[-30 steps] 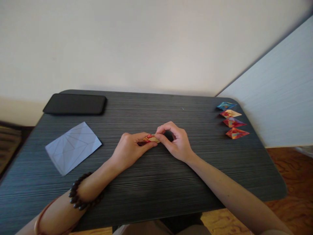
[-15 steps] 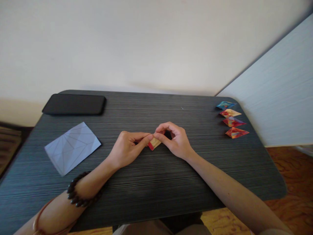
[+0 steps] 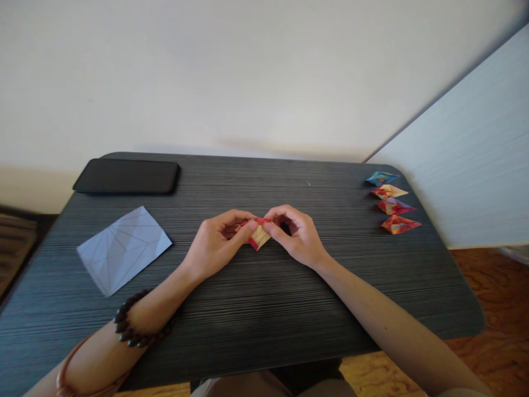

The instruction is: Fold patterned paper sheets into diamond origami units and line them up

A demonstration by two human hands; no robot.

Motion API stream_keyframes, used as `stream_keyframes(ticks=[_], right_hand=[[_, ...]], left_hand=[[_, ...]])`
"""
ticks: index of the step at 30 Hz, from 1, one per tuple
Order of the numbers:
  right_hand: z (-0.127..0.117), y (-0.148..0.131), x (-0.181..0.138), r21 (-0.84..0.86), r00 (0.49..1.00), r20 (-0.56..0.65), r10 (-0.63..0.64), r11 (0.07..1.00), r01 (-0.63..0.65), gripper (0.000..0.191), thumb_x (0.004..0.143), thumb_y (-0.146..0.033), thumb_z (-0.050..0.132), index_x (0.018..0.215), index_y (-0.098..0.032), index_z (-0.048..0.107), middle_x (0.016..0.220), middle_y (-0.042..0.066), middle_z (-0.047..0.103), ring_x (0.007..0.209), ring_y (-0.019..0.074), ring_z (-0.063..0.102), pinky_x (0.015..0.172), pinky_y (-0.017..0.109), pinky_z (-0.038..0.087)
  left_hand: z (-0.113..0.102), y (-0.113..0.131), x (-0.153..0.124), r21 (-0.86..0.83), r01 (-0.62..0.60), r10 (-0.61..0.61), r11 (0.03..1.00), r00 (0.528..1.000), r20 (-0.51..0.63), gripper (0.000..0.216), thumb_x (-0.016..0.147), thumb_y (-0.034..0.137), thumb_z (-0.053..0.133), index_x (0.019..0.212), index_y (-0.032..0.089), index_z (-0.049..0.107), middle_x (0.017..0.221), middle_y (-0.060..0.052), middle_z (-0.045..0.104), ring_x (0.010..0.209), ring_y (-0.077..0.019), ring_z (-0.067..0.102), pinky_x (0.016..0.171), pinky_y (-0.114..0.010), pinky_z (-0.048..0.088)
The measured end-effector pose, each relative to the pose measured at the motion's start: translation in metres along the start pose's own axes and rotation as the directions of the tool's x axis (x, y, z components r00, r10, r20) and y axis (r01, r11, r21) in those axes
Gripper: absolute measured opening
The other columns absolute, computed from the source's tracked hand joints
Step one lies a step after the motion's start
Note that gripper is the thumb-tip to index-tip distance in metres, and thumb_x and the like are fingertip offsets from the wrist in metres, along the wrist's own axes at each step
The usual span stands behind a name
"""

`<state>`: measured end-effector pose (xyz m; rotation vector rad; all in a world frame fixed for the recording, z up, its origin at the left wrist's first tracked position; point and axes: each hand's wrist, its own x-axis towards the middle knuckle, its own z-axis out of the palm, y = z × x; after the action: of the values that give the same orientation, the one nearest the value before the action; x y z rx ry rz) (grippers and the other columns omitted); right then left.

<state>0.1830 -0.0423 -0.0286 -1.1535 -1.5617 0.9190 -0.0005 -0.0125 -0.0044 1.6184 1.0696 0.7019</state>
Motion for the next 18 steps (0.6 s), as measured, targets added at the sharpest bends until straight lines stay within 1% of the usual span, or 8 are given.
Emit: stream_keyframes(ticks=[6,12,15,18], right_hand=[[-0.0010,-0.0031,-0.0002,-0.043,1.000,0.026,-0.003,0.999,0.004,0.011,0.083,-0.030,0.060,0.088,-0.020,0.061,0.079,0.000,0.062,0.070,0.0114,0.055,0.066,0.027,0.045],[-0.0017,-0.0041,-0.0001,-0.038,0.999,0.030,0.014,0.999,-0.013,0.014,0.086,-0.032,0.058,0.082,-0.020,0.062,0.075,0.000,0.062,0.068,0.0113,0.055,0.065,0.027,0.045],[-0.0017,-0.0025,0.0004,0.007,0.999,0.013,0.045,0.999,-0.045,0.013,0.084,-0.033,0.060,0.082,-0.020,0.063,0.076,0.000,0.063,0.068,0.0115,0.056,0.065,0.027,0.046],[-0.0016,-0.0007,0.0011,0.065,0.997,-0.024,0.070,0.996,-0.068,0.013,0.082,-0.033,0.063,0.082,-0.020,0.064,0.075,0.000,0.063,0.068,0.0115,0.056,0.065,0.027,0.046]], left_hand=[[0.0005,-0.0016,-0.0011,-0.011,-0.001,0.001,1.000,1.000,0.028,0.023,0.083,0.038,0.060,0.089,0.017,0.067,0.081,-0.002,0.071,0.075,-0.0153,0.066,0.068,-0.023,0.054],[-0.0007,-0.0026,0.0003,0.032,-0.011,0.011,0.999,1.000,-0.002,0.022,0.082,0.038,0.061,0.087,0.019,0.070,0.084,-0.001,0.073,0.079,-0.0169,0.067,0.074,-0.025,0.055],[-0.0013,-0.0011,0.0014,0.002,0.023,-0.023,1.000,1.000,-0.003,0.021,0.081,0.037,0.062,0.088,0.019,0.071,0.085,-0.001,0.074,0.080,-0.0168,0.068,0.075,-0.025,0.054],[-0.0017,-0.0008,0.0020,-0.068,0.080,-0.078,0.994,0.996,0.034,0.027,0.077,0.037,0.066,0.097,0.019,0.070,0.090,-0.002,0.074,0.082,-0.0176,0.069,0.075,-0.026,0.055]])
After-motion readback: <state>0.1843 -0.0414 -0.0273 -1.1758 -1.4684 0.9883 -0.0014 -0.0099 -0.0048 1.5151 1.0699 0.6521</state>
